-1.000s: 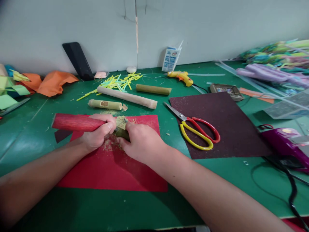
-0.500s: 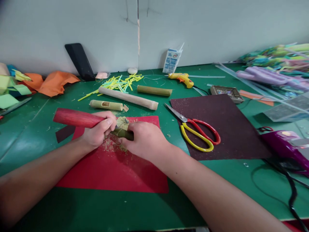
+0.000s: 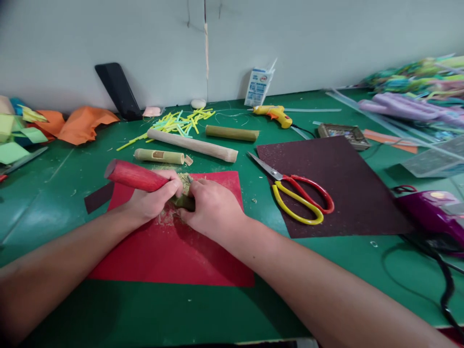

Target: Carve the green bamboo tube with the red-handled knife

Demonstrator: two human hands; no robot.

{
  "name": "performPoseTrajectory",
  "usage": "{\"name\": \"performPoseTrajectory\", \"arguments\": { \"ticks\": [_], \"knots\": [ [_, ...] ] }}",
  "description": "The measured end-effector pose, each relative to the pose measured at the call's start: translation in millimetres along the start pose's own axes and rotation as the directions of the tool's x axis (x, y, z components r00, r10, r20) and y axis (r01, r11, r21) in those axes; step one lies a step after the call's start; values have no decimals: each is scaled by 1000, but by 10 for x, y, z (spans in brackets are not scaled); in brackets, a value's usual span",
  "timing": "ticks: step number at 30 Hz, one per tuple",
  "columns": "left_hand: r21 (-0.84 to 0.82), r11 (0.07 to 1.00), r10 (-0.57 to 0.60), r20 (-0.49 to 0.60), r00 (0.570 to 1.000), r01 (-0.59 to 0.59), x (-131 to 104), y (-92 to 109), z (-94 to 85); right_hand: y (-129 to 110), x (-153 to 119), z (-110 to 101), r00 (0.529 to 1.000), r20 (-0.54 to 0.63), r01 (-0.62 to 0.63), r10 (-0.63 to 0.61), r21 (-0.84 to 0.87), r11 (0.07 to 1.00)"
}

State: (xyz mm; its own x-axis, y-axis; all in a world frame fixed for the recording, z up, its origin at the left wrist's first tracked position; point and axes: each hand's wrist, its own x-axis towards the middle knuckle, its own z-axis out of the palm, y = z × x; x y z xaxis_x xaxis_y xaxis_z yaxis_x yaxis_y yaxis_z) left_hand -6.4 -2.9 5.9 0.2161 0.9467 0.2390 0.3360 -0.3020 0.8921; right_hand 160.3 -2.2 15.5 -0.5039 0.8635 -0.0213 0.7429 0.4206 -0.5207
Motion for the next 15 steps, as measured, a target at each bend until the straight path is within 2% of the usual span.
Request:
{"name": "performPoseTrajectory", "arguments": {
  "ticks": [8, 15],
  "knots": [
    [-101, 995, 14, 23, 1000, -12, 6, -64, -12, 51, 5, 49, 999, -21, 35, -35, 22, 999],
    [-69, 997, -30, 50, 998, 34, 17, -5, -17, 73, 17, 75, 997, -52, 64, -63, 18, 998]
  ]
}}
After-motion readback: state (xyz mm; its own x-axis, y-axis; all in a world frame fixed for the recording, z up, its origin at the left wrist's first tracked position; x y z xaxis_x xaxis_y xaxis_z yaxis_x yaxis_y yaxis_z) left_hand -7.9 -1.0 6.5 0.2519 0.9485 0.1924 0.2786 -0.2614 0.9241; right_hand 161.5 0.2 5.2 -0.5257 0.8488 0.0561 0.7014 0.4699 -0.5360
